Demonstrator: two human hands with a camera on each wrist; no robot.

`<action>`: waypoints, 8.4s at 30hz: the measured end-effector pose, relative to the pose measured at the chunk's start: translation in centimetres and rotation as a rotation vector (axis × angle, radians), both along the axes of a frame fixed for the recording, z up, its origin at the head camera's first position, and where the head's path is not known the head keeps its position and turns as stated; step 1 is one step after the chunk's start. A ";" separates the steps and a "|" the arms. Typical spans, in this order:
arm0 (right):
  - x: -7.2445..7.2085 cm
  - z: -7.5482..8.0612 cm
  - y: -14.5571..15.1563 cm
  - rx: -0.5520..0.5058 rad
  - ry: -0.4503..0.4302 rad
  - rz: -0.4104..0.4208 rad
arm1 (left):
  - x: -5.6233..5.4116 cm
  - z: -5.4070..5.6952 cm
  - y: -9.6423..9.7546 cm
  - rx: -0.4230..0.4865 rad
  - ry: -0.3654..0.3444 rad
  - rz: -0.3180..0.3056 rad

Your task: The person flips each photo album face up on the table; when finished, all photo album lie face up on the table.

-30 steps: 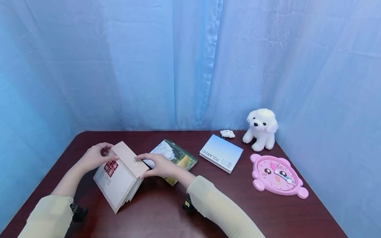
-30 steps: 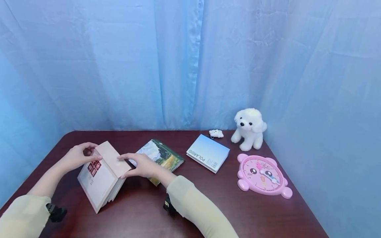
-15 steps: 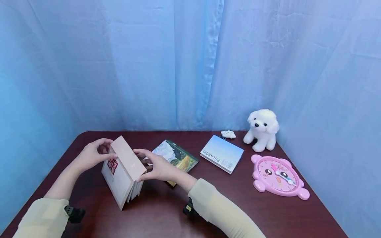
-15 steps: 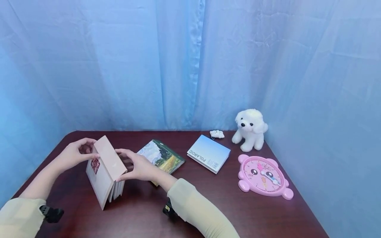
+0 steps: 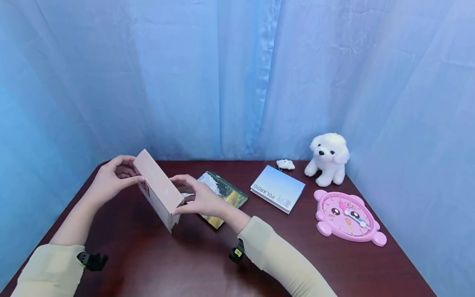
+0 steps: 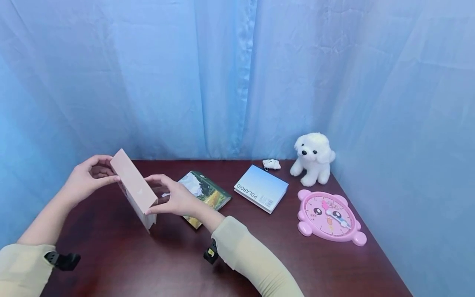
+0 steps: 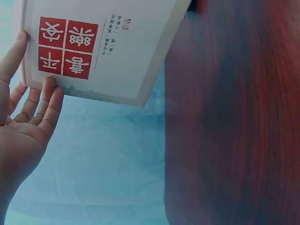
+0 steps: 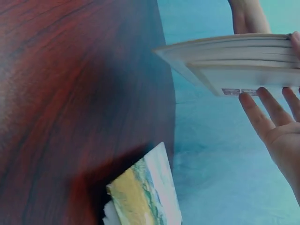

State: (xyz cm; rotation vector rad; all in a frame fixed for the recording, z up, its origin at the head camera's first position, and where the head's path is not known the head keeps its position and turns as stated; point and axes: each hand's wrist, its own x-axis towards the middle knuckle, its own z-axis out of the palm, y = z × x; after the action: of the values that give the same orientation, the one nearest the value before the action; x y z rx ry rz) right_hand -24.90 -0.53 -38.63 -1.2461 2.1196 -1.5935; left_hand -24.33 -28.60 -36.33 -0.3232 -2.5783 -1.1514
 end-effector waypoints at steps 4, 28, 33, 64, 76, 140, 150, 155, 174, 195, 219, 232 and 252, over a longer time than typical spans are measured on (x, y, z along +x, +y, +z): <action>0.6 0.9 0.4 0.002 0.035 0.014 | 0.0 0.4 0.6 0.066 -0.005 -0.032; -0.6 -1.9 0.7 0.087 0.554 -0.063 | 1.0 2.4 4.4 0.182 -0.037 -0.023; -0.4 -2.2 0.6 0.153 0.595 -0.105 | 1.0 2.4 4.9 0.146 -0.004 0.009; -0.7 -4.4 0.2 0.150 0.338 -0.201 | 2.1 4.1 5.1 0.051 0.194 0.082; -1.7 -5.0 1.7 0.177 0.108 -0.161 | 2.3 3.0 3.3 0.187 0.076 0.038; -1.3 -6.6 -0.4 0.707 0.358 -0.092 | 0.2 -6.5 -5.3 0.008 -0.543 -0.222; -1.2 -7.3 -0.7 0.802 0.489 -0.043 | 0.0 -8.1 -5.7 -0.018 -0.639 -0.249; -1.4 -7.2 -1.0 0.828 0.512 -0.033 | -0.3 -8.4 -5.7 -0.039 -0.660 -0.260; -1.3 -6.8 -0.5 0.827 0.531 -0.012 | -0.5 -7.8 -4.9 -0.169 -0.523 -0.265; -2.3 -4.3 7.9 0.655 0.436 -0.082 | -1.7 -3.7 4.1 -0.239 -0.214 -0.239; -3.8 -6.6 17.1 0.688 0.345 -0.331 | -6.7 -5.9 11.9 -0.241 -0.231 -0.318; -5.7 -7.5 17.5 0.702 0.378 -0.334 | -9.7 -7.9 14.1 -0.273 -0.271 -0.316; -7.5 -7.8 16.4 0.639 0.396 -0.331 | -11.1 -7.6 15.1 -0.254 -0.399 -0.316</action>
State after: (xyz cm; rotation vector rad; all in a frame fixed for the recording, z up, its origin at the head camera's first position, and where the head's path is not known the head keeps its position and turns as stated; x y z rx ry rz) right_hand -32.38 15.88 -46.48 -1.0772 2.8720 -0.6529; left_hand -35.38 -13.54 -43.95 -0.6340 -3.1216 -1.0741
